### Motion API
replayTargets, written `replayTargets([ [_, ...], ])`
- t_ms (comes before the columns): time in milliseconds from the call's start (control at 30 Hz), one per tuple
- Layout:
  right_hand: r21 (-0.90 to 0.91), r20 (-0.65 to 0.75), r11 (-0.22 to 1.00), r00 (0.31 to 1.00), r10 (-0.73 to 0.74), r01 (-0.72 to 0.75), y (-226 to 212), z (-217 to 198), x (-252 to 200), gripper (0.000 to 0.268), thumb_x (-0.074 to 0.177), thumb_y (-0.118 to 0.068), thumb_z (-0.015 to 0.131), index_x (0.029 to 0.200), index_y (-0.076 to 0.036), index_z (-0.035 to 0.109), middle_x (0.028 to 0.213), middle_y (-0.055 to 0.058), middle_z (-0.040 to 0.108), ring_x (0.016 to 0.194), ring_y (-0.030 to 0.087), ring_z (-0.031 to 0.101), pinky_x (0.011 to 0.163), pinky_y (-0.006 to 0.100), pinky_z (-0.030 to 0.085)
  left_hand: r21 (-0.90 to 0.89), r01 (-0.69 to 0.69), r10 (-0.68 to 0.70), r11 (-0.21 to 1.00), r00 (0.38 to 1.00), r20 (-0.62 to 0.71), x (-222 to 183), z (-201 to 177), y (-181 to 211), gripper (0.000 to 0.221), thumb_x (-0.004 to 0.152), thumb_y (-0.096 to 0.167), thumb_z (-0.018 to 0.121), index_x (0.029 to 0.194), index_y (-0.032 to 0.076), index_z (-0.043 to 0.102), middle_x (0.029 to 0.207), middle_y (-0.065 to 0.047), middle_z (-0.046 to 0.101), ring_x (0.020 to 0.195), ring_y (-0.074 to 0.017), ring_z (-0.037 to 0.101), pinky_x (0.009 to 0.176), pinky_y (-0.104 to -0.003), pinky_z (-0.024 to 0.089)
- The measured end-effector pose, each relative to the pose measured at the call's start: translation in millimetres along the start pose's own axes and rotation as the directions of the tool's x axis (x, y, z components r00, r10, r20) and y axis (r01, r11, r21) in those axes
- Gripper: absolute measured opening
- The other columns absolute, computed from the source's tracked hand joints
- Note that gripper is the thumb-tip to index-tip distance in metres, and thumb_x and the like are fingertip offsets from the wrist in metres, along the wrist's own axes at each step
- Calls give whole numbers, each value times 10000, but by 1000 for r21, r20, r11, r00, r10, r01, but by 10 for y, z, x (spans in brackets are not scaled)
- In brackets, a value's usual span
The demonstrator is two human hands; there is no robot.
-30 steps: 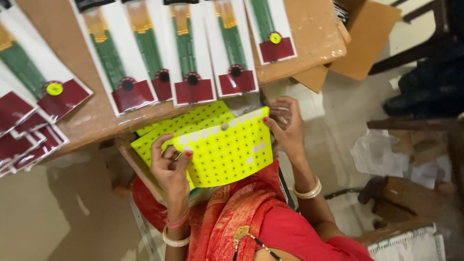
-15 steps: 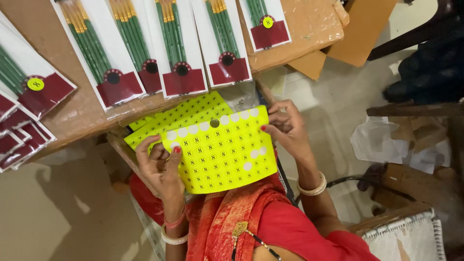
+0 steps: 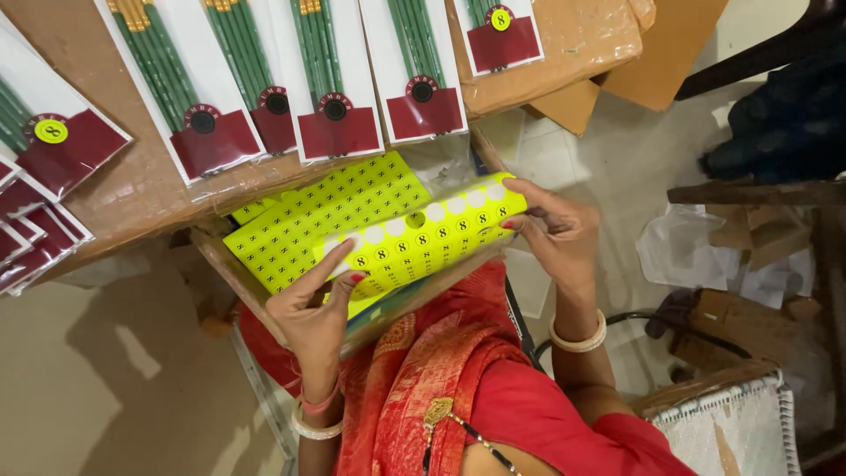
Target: The person picks up a sheet of yellow stickers and peels them off one by one, applying a sticker to the packaging of several paint brush sets on the table.
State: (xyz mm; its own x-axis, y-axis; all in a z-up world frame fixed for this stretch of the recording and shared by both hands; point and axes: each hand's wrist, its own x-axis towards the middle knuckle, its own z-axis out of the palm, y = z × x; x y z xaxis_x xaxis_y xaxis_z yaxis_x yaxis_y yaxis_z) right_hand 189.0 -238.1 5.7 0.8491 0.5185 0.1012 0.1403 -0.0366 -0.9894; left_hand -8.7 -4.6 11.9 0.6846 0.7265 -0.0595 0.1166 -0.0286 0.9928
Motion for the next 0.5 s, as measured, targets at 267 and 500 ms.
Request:
replayTargets([
  [267,-166,52,986,998,33,-24,-261,-32,14,474,885,3,739,1350,14,646,1140,88,736,1007,108,705,884,246,604,81,-39,40,996,999,-2,-14,-7,68,302,887,-21,781,1187,9,762,1101,-89,782,939,-87,699,862,-244,566],
  [500,-433,-5,895,992,-125,111,-424,29,-11,195,915,-11,797,1105,-8,753,966,100,756,887,136,737,772,245,581,127,-54,62,990,996,-59,-49,18,253,184,908,-32,759,1087,8,777,946,-86,779,828,-121,737,784,-236,574],
])
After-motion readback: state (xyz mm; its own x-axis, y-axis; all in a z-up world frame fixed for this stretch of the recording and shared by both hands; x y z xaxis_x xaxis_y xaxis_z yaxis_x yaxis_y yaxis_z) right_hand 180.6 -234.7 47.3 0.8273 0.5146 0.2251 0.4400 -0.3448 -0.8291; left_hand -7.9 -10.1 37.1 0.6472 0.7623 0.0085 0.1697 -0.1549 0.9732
